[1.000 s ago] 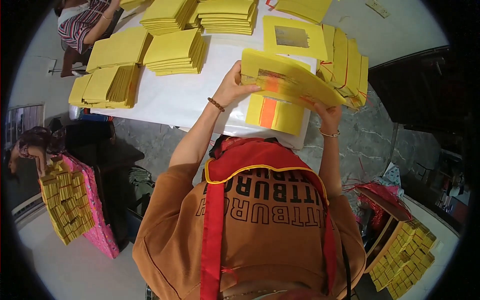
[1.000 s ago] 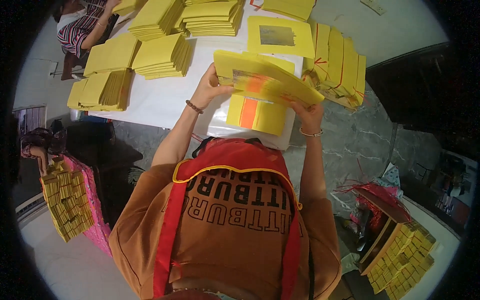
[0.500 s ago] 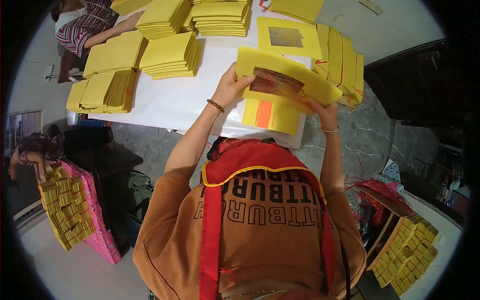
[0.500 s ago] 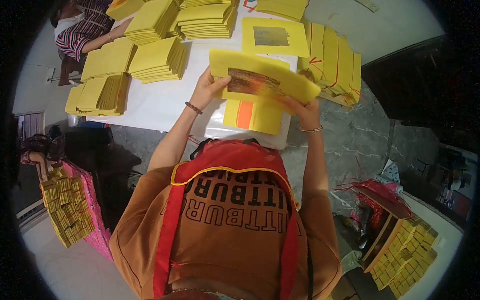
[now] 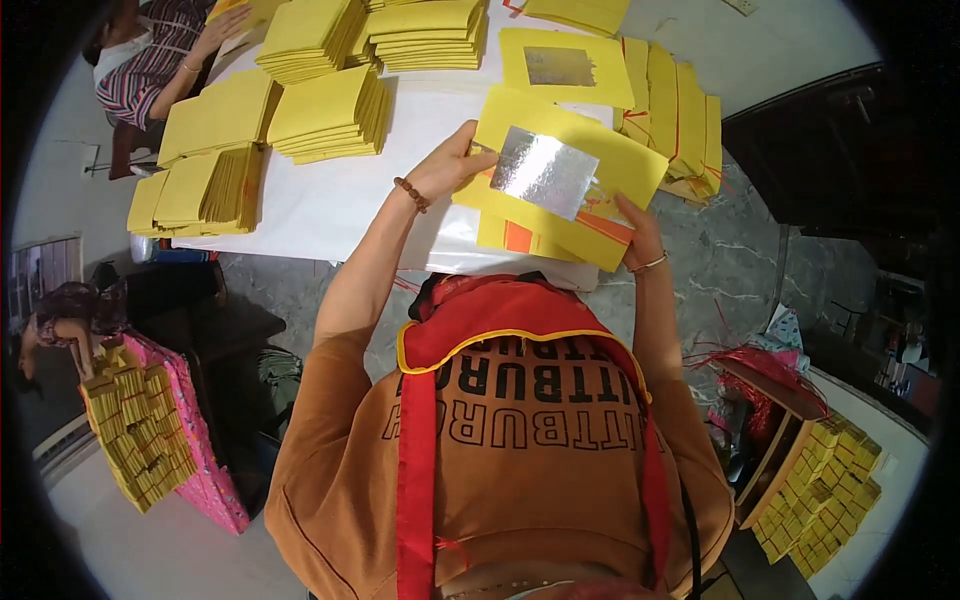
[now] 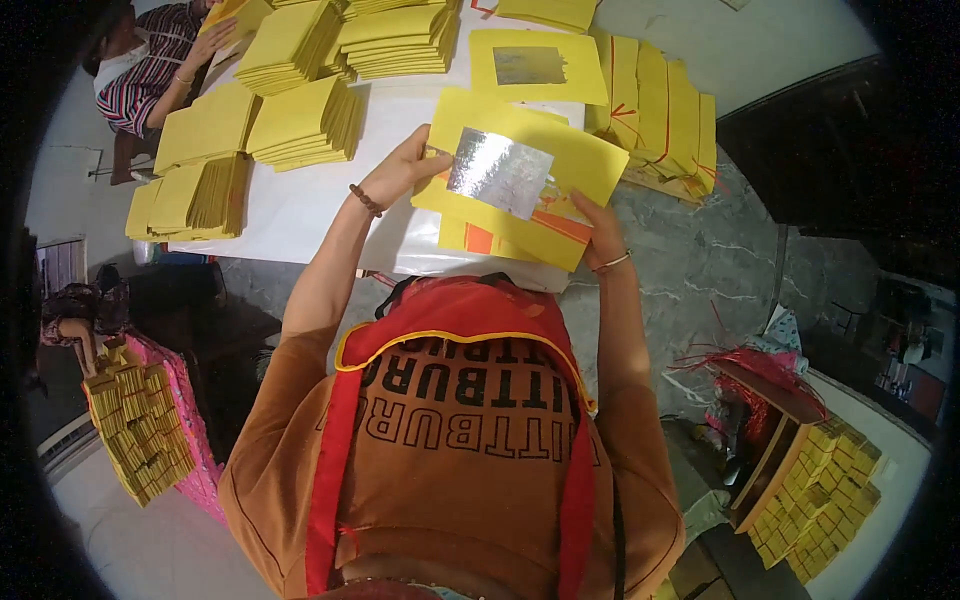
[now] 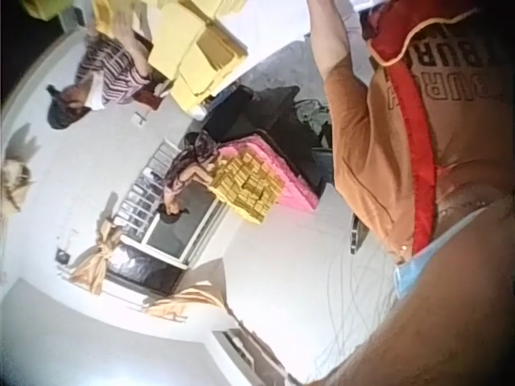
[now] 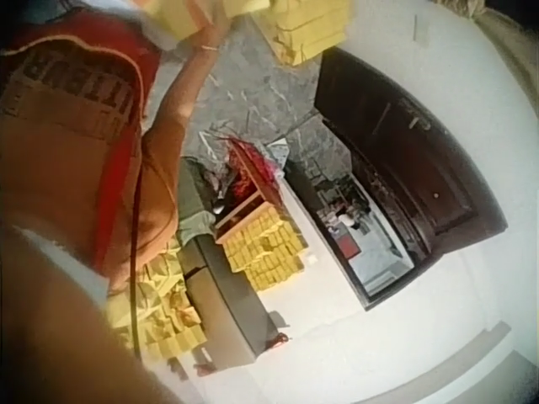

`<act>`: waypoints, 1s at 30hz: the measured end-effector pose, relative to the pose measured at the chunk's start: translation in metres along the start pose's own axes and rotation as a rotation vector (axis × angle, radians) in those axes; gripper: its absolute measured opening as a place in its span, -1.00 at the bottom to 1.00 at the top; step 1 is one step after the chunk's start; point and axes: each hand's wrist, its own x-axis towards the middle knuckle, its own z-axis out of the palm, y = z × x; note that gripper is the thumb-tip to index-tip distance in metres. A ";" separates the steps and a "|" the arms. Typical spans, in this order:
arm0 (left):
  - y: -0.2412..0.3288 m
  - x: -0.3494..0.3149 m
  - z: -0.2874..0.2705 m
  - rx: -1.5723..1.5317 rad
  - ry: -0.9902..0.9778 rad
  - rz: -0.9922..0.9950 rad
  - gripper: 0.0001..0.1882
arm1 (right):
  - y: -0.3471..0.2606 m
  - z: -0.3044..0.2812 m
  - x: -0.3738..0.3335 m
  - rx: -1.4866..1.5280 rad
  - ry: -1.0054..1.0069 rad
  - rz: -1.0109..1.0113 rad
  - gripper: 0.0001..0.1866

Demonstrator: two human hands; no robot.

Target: Sorting and organizing stacks of yellow envelopes at a table.

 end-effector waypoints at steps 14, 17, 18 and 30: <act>-0.008 -0.038 0.092 1.148 0.306 0.683 -0.44 | 0.044 0.036 -0.017 0.431 0.234 -0.059 -0.64; -0.021 -0.026 0.088 1.007 0.337 0.765 -0.54 | 0.046 0.050 -0.028 0.411 0.222 -0.107 -0.60; -0.026 -0.023 0.085 1.009 0.342 0.758 -0.54 | 0.042 0.052 -0.037 0.409 0.218 -0.100 -0.60; -0.060 -0.033 0.046 0.700 -0.199 0.659 -0.72 | 0.026 -0.020 -0.029 -1.552 -0.194 -0.911 -0.70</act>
